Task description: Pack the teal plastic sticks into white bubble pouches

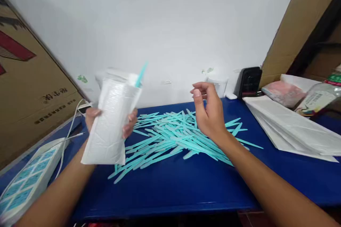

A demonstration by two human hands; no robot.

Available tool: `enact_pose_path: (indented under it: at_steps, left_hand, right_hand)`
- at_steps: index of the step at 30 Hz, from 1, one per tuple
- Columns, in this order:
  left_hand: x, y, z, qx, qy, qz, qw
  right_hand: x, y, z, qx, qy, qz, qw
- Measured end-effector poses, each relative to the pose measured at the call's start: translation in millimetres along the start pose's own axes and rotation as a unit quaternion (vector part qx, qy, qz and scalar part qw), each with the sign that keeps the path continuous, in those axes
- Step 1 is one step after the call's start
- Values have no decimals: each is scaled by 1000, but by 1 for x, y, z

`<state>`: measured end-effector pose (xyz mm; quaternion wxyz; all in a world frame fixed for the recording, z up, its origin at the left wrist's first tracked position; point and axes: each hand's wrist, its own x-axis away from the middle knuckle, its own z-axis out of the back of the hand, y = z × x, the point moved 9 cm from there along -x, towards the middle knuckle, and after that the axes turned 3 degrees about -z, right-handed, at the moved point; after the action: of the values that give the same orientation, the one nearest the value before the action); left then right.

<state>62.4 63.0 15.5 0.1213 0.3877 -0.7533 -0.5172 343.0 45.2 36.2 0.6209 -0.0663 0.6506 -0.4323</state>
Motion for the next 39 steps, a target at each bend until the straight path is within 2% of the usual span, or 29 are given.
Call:
enact_pose_path:
  at_steps: [3,6,10,13,16,19,22,25,31,35,39]
  left_hand:
    - [2,24,12,-7,37,-67,997]
    - [4,35,17,-6,55,-96,994]
    - [3,32,13,3,57,-88,995]
    - [0,21,13,20,64,-51,996]
    - [-5,-2,20,56,73,25,995]
    - [-8,-29,28,106,88,105,985]
    - [-7,-49,28,143,82,158,974]
    - [-6,-61,22,164,49,191,967]
    - [-4,-74,9,182,6,224,957]
    - [-6,-76,8,165,-12,217,962]
    - [-7,-75,10,155,-6,209,966]
  right_hand:
    - [0,0,-9,36,-38,10,999]
    - [0,-2,-15,69,-69,28,995]
    - [-4,1,-18,106,-99,37,989]
    - [-12,15,-13,163,-119,28,979]
    - [-17,41,-16,238,-216,8,947]
    - [-9,72,-23,284,-357,-34,889]
    - [4,90,-28,307,-432,-70,845]
    - [15,95,-37,338,-449,-90,822]
    - [28,90,-50,402,-424,-100,805]
    - [35,88,-58,392,-438,-107,802]
    - [47,81,-72,324,-484,-77,809]
